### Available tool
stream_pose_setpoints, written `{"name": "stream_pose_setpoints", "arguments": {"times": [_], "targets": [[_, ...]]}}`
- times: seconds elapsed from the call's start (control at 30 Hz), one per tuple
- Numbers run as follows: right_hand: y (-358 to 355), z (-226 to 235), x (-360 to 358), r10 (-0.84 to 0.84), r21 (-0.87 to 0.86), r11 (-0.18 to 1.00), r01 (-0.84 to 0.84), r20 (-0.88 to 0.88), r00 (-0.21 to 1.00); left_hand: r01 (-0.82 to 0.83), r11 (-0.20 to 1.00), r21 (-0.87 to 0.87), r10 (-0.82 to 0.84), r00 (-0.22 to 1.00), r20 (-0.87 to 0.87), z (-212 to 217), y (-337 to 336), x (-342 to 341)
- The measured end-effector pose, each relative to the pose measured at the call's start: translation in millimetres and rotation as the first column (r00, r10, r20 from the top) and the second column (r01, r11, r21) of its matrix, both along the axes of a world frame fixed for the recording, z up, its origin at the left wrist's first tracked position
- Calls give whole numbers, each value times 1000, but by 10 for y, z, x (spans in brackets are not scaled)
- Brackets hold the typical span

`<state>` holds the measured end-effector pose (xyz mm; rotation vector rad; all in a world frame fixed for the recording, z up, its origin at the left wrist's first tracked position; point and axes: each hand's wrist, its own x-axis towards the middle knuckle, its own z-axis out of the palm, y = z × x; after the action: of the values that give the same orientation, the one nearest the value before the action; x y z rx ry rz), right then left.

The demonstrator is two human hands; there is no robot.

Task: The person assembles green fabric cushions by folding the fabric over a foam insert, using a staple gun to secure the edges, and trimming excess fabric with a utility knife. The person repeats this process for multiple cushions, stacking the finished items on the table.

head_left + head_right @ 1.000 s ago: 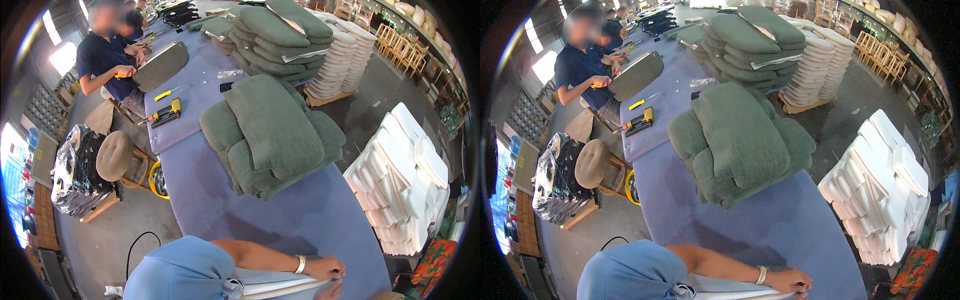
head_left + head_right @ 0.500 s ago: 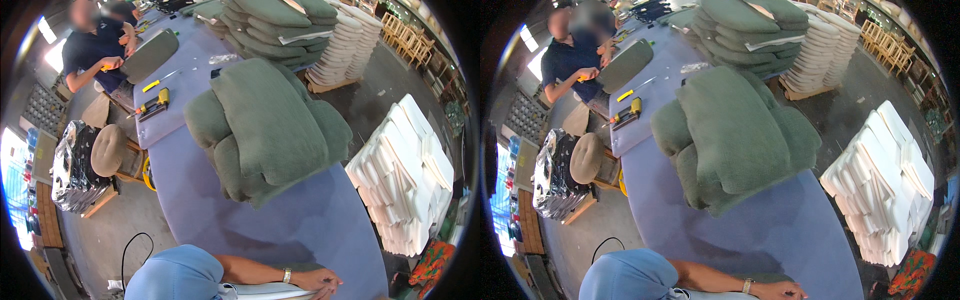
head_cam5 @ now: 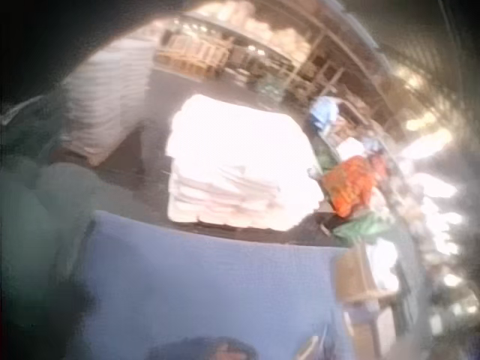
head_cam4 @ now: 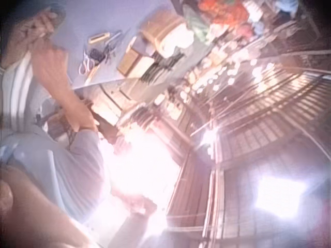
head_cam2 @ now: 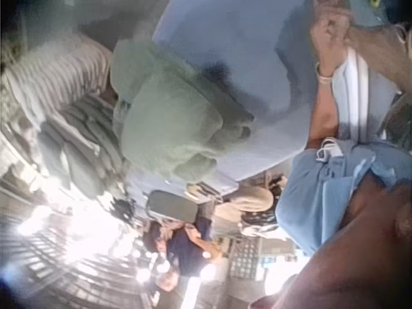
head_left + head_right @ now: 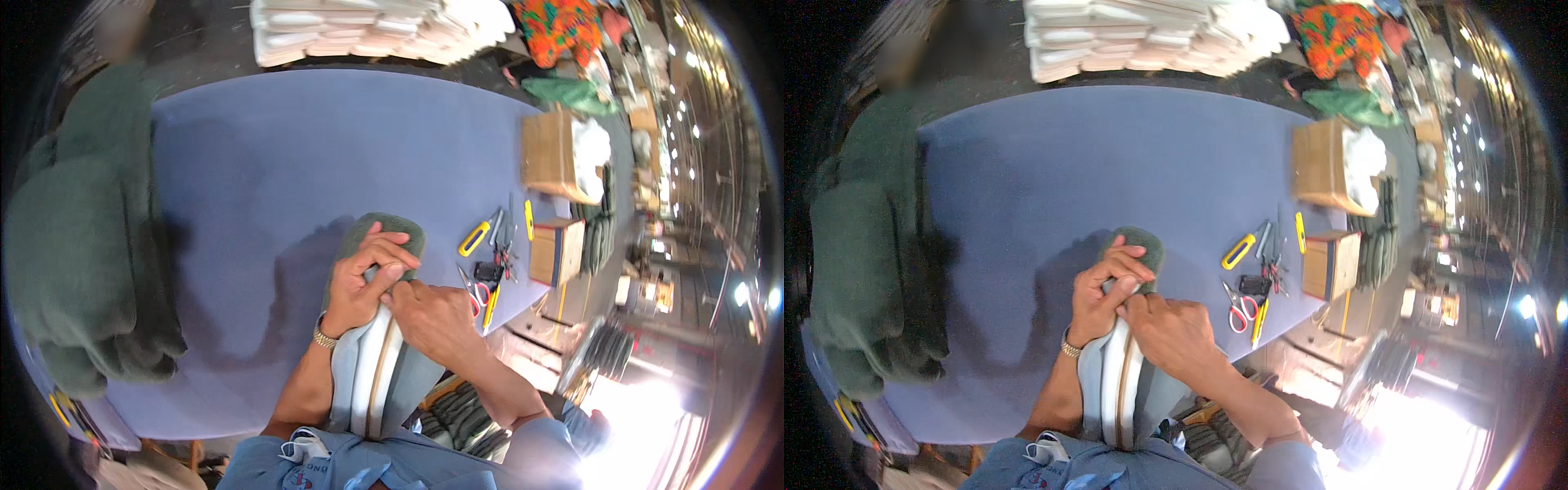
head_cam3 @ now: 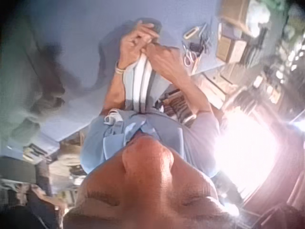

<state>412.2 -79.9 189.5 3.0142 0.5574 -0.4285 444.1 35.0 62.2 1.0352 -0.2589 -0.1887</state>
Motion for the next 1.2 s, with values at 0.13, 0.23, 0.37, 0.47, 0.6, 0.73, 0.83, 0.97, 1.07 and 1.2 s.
{"name": "stream_pose_setpoints", "arguments": {"times": [0.13,0.23,0.37,0.47,0.6,0.73,0.83,0.97,1.07,1.2], "targets": [[-10,-30,-16,-26,54,998,25,20,999,28,999,39,-29,999,14,4,26,43],[-21,-92,-12,-18,24,1000,18,10,1000,121,989,83,-125,991,44,-29,112,153],[-83,-130,29,-29,56,998,27,20,999,290,957,4,-287,948,-139,68,208,522],[-64,-105,49,-5,43,999,4,23,1000,248,969,17,-247,968,-53,142,72,706],[-38,-188,162,40,177,984,-32,-39,998,71,872,485,-200,955,221,-67,-86,644],[-237,-189,32,-1,151,988,35,-217,976,73,951,301,-145,963,225,-43,-225,457],[-190,-101,-26,-62,193,979,66,-26,998,118,907,404,-193,970,148,-139,-340,326],[-590,-404,-236,-163,394,903,173,-59,985,235,916,325,-246,969,-6,4,-161,292],[-1210,-804,-758,-389,510,753,417,-166,906,-193,954,230,117,945,306,-94,-312,283],[-995,-777,-969,-503,566,651,506,-178,846,-95,974,208,42,968,246,-141,-321,305]]}}
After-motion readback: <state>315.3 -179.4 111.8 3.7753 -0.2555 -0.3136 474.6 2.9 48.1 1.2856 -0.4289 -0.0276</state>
